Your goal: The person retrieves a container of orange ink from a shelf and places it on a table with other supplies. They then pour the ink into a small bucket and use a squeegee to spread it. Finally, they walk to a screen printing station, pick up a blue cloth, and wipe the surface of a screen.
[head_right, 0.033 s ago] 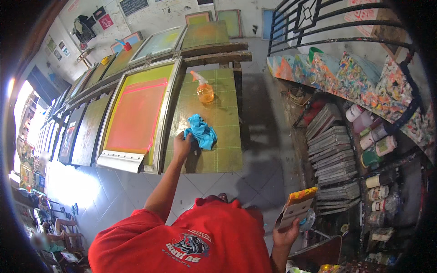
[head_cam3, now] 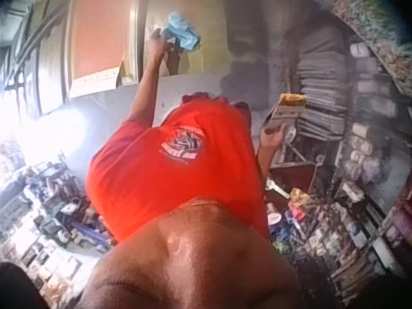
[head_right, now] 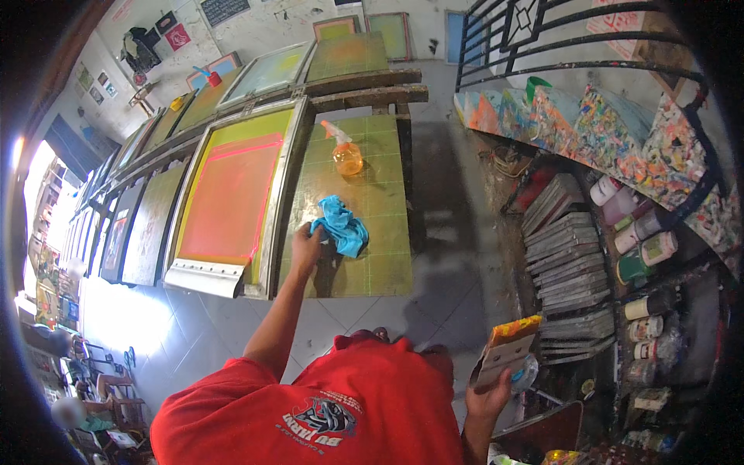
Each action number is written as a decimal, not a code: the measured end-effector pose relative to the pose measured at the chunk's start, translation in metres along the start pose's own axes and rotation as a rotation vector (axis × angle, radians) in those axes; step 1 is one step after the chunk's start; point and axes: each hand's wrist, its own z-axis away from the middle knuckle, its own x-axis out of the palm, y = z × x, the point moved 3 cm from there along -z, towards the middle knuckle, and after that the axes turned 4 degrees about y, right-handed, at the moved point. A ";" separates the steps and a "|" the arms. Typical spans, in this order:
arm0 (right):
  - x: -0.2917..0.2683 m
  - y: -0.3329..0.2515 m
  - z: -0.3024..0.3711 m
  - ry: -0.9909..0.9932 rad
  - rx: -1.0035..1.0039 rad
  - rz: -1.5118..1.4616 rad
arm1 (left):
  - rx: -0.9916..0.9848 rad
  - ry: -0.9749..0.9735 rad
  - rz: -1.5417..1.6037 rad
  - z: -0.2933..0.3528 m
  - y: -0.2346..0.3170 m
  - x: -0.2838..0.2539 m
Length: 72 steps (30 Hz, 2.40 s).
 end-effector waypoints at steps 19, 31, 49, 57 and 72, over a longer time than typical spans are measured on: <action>0.140 -0.090 -0.343 -0.383 0.402 0.183 | 0.154 -0.526 1.219 -0.105 0.312 0.039; 0.212 -0.091 -0.522 -0.314 0.470 0.118 | -0.428 -0.501 1.871 -0.091 0.229 0.313; 0.393 -0.019 -0.781 -0.347 0.411 0.151 | 0.119 -0.501 0.915 -0.408 0.367 0.509; 0.474 0.016 -0.927 -0.446 0.472 0.151 | 0.265 -0.474 0.562 -0.571 0.427 0.537; 0.566 0.070 -1.140 -0.341 0.512 0.324 | -1.025 -0.205 1.397 -0.712 0.280 0.629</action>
